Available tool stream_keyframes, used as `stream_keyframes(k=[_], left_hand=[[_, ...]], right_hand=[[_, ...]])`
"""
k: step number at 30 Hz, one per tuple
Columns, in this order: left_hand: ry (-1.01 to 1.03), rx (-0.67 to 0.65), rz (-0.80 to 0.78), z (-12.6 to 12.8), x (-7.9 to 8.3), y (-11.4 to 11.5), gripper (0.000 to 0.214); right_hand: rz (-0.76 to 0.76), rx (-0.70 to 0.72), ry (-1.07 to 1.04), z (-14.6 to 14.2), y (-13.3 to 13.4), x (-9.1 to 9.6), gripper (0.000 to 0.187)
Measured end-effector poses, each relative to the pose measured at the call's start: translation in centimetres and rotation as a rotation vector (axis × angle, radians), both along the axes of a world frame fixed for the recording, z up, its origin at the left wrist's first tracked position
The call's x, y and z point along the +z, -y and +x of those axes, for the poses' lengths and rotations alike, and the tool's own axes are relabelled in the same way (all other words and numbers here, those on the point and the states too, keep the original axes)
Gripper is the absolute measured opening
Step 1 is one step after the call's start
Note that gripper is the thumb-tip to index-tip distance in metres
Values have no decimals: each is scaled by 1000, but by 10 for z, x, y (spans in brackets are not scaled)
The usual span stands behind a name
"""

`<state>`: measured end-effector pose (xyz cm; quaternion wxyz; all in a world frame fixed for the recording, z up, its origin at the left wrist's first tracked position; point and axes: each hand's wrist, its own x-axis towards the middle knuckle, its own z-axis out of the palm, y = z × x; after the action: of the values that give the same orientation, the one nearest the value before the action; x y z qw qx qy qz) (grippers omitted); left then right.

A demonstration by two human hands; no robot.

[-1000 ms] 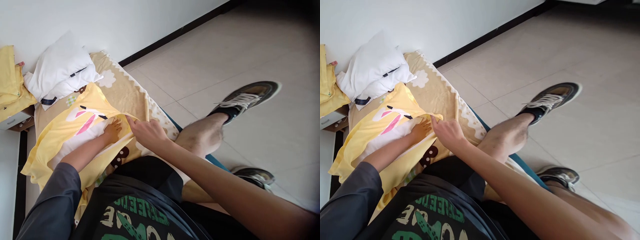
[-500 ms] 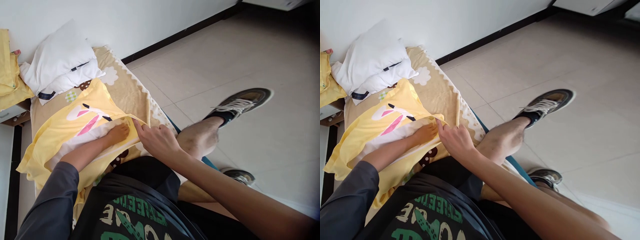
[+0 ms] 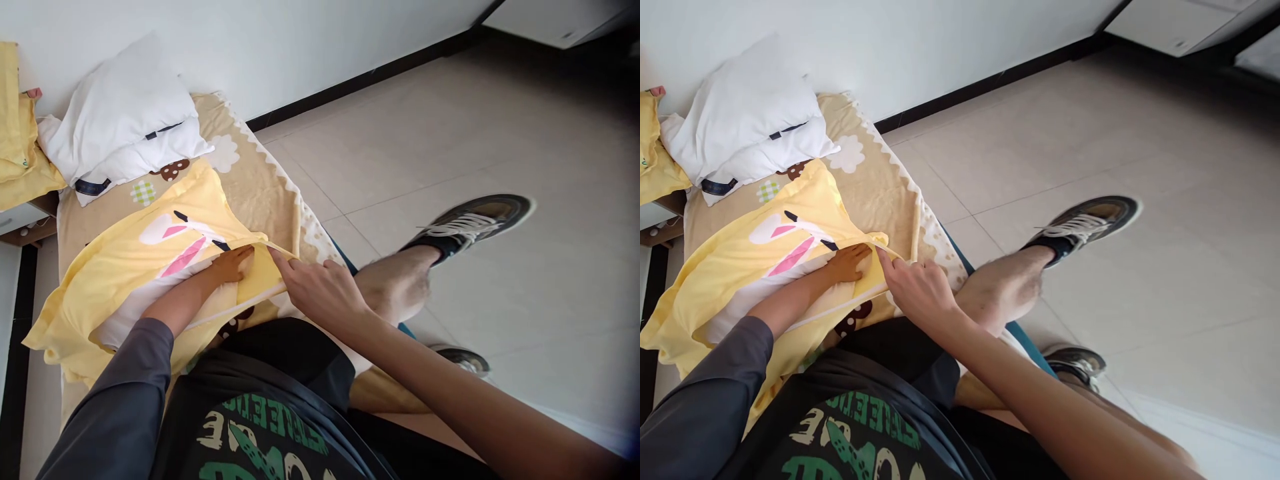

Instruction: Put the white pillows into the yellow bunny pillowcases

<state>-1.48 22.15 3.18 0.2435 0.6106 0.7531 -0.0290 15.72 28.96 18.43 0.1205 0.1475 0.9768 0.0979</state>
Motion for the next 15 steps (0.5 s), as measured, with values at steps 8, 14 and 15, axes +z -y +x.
stream_keyframes(k=[8, 14, 15], left_hand=[[-15, -50, 85, 9, 3, -11, 48], [7, -225, 135, 8, 8, -6, 33], [1, -222, 135, 8, 8, -5, 32]], right_hand=[[14, -1, -5, -6, 6, 6, 58], [-221, 125, 182, -21, 6, 22, 33], [-247, 123, 225, -24, 4, 23, 34]])
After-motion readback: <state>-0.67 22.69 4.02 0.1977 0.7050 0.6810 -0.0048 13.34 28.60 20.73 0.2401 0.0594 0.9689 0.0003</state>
